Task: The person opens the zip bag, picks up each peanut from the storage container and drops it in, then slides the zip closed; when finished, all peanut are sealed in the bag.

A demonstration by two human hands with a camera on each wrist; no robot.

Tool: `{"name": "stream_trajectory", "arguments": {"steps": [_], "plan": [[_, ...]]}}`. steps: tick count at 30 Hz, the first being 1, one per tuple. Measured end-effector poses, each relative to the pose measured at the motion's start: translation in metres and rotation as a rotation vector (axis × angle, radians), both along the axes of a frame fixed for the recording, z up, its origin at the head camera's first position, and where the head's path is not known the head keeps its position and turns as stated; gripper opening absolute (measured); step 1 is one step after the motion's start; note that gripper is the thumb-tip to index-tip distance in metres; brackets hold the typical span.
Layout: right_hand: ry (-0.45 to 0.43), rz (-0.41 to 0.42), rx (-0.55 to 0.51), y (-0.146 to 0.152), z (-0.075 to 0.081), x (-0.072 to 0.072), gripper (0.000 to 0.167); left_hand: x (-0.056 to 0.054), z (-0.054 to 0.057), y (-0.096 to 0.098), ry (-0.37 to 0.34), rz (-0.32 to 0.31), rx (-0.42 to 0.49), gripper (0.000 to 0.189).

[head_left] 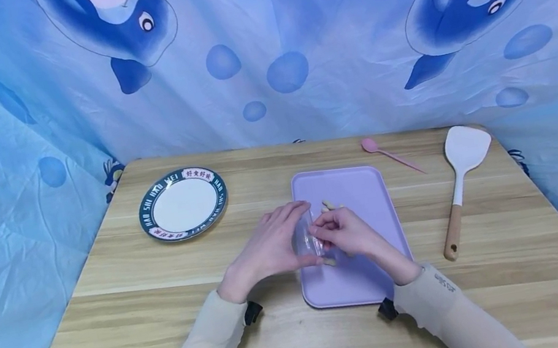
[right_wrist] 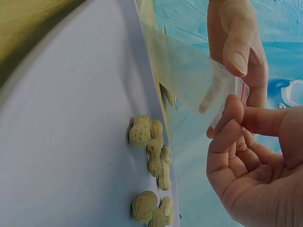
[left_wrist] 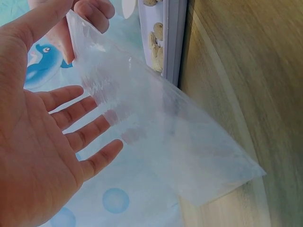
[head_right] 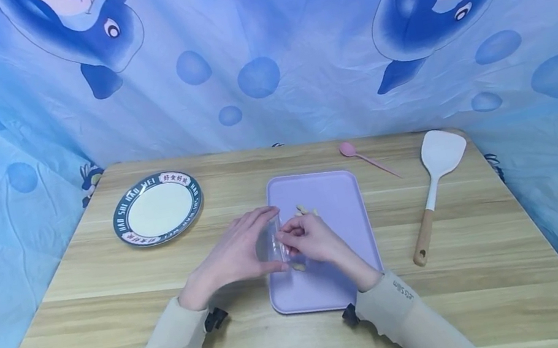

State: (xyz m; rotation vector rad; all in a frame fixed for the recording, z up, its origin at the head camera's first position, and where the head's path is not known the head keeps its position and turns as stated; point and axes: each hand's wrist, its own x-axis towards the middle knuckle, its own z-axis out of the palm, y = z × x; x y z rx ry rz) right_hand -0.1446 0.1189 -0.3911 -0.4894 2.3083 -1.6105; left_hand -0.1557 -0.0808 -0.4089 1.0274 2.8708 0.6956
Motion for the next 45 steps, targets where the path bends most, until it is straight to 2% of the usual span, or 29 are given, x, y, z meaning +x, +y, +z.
{"name": "stream_trajectory", "arguments": {"steps": [4, 8, 13, 17, 21, 24, 26, 30, 35, 38, 40, 45], "plan": [[-0.031, -0.015, 0.006, 0.001, -0.008, -0.003, 0.018, 0.000, -0.001, 0.001, -0.007, 0.003, 0.000, 0.106], [-0.043, -0.042, 0.014, 0.006, -0.025, -0.011, 0.019, -0.001, 0.000, 0.002, -0.003, 0.004, -0.002, 0.103], [-0.068, -0.067, -0.024, 0.008, -0.029, -0.012, 0.020, -0.002, 0.003, 0.001, 0.001, 0.025, 0.024, 0.094], [-0.078, -0.097, -0.035, 0.008, -0.028, -0.011, 0.018, -0.002, 0.007, 0.000, 0.013, 0.047, 0.100, 0.078], [-0.080, -0.111, -0.028, 0.008, -0.027, -0.011, 0.016, -0.003, 0.009, -0.001, 0.052, 0.073, 0.183, 0.053], [-0.074, -0.114, -0.030, 0.008, -0.027, -0.011, 0.017, -0.003, 0.011, -0.001, 0.033, 0.090, 0.246, 0.034], [-0.071, -0.123, -0.030, 0.007, -0.026, -0.011, 0.018, -0.002, 0.013, -0.001, -0.019, 0.092, 0.306, 0.021], [-0.078, -0.145, -0.030, 0.005, -0.023, -0.008, 0.019, 0.000, 0.015, 0.001, -0.205, 0.084, 0.432, 0.007], [-0.079, -0.149, -0.049, 0.002, -0.021, -0.005, 0.016, 0.001, 0.012, 0.006, -0.460, 0.091, 0.524, 0.018], [-0.070, -0.143, -0.055, 0.000, -0.022, -0.004, 0.013, 0.001, 0.007, 0.009, -0.594, 0.116, 0.578, 0.025], [-0.063, -0.131, -0.053, -0.001, -0.023, -0.004, 0.011, 0.001, 0.004, 0.010, -0.647, 0.130, 0.608, 0.028], [-0.089, -0.112, -0.051, -0.005, -0.025, -0.002, 0.009, 0.002, 0.000, 0.012, -0.683, 0.149, 0.639, 0.033]]}}
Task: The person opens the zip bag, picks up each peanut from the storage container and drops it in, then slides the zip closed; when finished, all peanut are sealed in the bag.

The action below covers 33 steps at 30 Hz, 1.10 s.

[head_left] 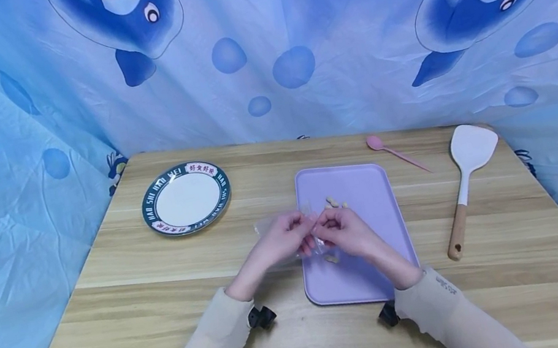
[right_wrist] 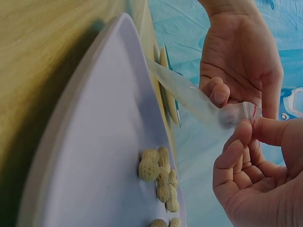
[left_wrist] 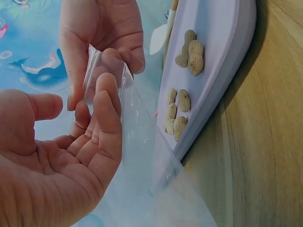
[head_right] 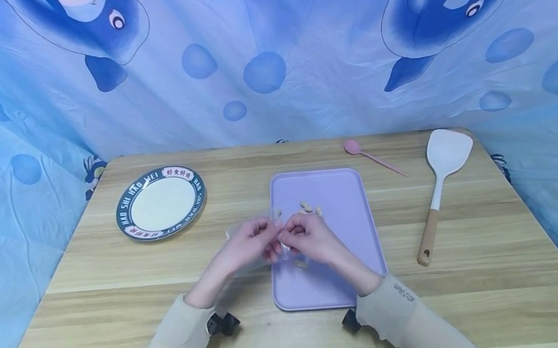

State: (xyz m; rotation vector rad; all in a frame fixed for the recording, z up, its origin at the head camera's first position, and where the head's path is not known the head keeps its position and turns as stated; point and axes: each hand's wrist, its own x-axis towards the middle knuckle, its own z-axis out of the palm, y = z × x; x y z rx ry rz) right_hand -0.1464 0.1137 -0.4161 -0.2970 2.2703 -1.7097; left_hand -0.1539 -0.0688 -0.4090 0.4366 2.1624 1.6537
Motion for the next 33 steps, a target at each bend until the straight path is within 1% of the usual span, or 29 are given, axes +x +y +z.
{"name": "stream_trajectory", "arguments": {"steps": [5, 11, 16, 21, 25, 29, 33], "plan": [[-0.006, 0.030, -0.003, -0.0020, -0.0025, 0.0014, 0.010, 0.0000, -0.0014, 0.0002, -0.018, -0.002, -0.005, 0.032], [0.001, 0.065, -0.021, -0.0030, -0.0070, 0.0001, 0.012, 0.0023, 0.0025, -0.0007, -0.052, 0.000, -0.014, 0.027], [-0.004, 0.090, -0.028, -0.0044, -0.0093, -0.0007, 0.014, 0.0027, 0.0029, -0.0010, -0.056, 0.003, -0.049, 0.025], [-0.004, 0.114, -0.013, -0.0053, -0.0090, -0.0011, 0.015, 0.0019, 0.0032, -0.0013, -0.060, 0.003, -0.084, 0.024], [-0.032, 0.151, -0.005, -0.0052, -0.0082, -0.0008, 0.015, 0.0015, 0.0041, -0.0024, -0.072, 0.006, -0.107, 0.025], [-0.045, 0.191, 0.013, -0.0048, -0.0078, 0.0001, 0.016, 0.0008, 0.0033, -0.0030, -0.086, 0.000, -0.114, 0.026], [-0.048, 0.211, 0.035, -0.0047, -0.0079, 0.0005, 0.019, -0.0003, 0.0008, -0.0033, -0.093, 0.000, -0.113, 0.027]]}}
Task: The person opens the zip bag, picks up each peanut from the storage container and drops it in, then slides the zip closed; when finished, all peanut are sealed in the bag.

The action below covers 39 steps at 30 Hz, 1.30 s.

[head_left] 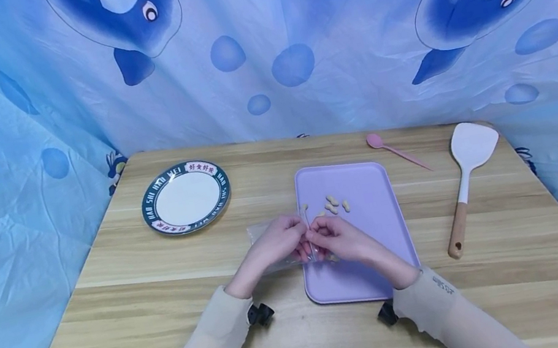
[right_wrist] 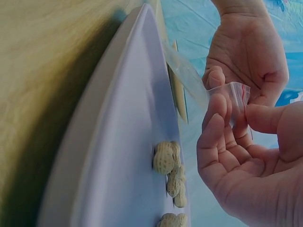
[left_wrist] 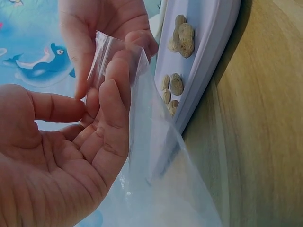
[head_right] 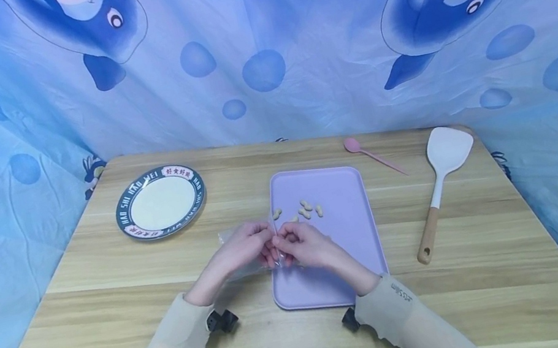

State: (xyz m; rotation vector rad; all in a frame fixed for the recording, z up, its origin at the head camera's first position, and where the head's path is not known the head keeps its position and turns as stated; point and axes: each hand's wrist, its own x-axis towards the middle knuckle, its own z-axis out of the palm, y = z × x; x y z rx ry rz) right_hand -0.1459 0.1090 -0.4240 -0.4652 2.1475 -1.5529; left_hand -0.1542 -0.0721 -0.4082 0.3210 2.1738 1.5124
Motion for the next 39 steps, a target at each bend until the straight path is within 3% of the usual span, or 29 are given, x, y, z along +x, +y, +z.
{"name": "stream_trajectory", "arguments": {"steps": [14, 27, 39], "plan": [[0.013, 0.047, 0.029, 0.0004, -0.0006, -0.0008, 0.021, -0.0004, -0.0026, 0.0016, 0.029, 0.004, -0.048, 0.025], [0.008, 0.003, 0.025, 0.0014, 0.0024, 0.0004, 0.015, 0.0016, -0.0023, 0.0021, 0.052, -0.024, -0.052, 0.027], [0.012, -0.058, -0.021, 0.0002, 0.0010, -0.0027, 0.021, -0.0023, -0.0022, -0.0020, 0.092, -0.095, -0.023, 0.027]]}}
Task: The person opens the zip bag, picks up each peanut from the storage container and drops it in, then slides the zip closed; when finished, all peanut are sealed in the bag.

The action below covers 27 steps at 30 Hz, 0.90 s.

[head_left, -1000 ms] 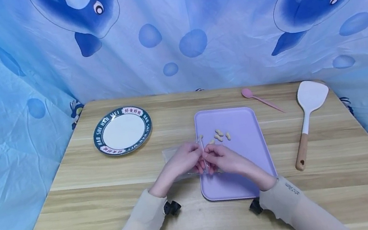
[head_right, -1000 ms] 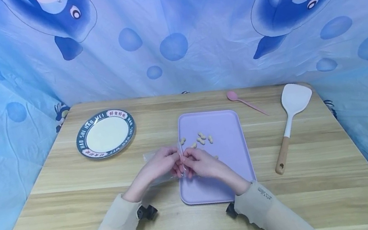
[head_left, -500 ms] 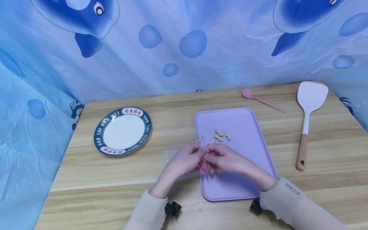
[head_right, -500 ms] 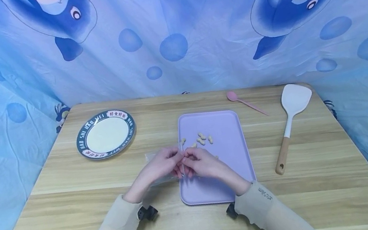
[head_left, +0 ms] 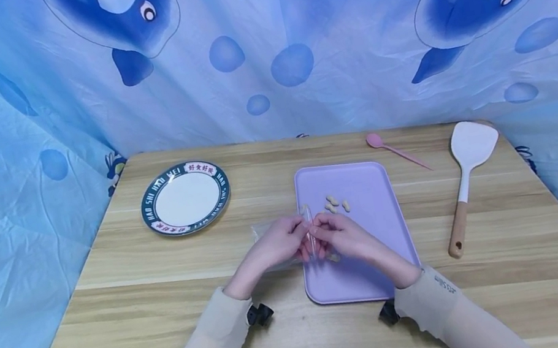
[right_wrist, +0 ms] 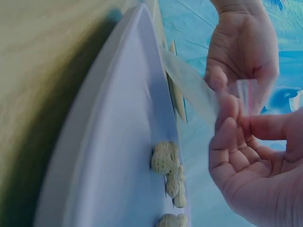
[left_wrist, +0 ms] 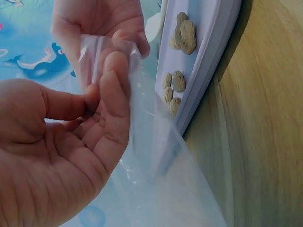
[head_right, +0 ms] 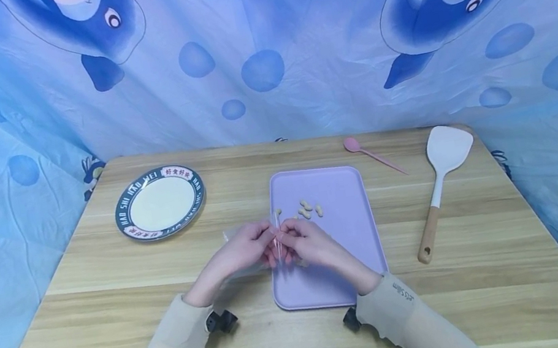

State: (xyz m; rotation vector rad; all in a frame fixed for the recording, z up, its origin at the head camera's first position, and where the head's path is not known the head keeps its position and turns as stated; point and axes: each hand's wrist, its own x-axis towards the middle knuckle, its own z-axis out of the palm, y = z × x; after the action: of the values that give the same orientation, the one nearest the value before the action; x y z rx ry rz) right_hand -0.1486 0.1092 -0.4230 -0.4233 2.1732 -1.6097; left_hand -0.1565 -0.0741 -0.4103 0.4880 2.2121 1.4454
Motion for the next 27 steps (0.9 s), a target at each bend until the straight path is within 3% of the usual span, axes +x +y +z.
{"name": "stream_trajectory", "arguments": {"steps": [6, 10, 17, 27], "plan": [[-0.013, -0.043, -0.058, -0.002, -0.001, 0.001, 0.026, 0.001, 0.003, 0.002, -0.022, -0.001, 0.034, 0.026], [-0.018, -0.058, -0.065, -0.002, -0.002, 0.001, 0.024, 0.003, 0.005, 0.003, -0.023, 0.007, 0.010, 0.025], [-0.021, -0.090, -0.083, -0.002, -0.002, 0.002, 0.020, 0.003, 0.003, -0.002, -0.084, 0.049, 0.036, 0.024], [-0.070, -0.139, -0.034, 0.004, -0.001, 0.000, 0.018, 0.000, 0.010, -0.012, -0.062, 0.104, -0.041, 0.020]]}}
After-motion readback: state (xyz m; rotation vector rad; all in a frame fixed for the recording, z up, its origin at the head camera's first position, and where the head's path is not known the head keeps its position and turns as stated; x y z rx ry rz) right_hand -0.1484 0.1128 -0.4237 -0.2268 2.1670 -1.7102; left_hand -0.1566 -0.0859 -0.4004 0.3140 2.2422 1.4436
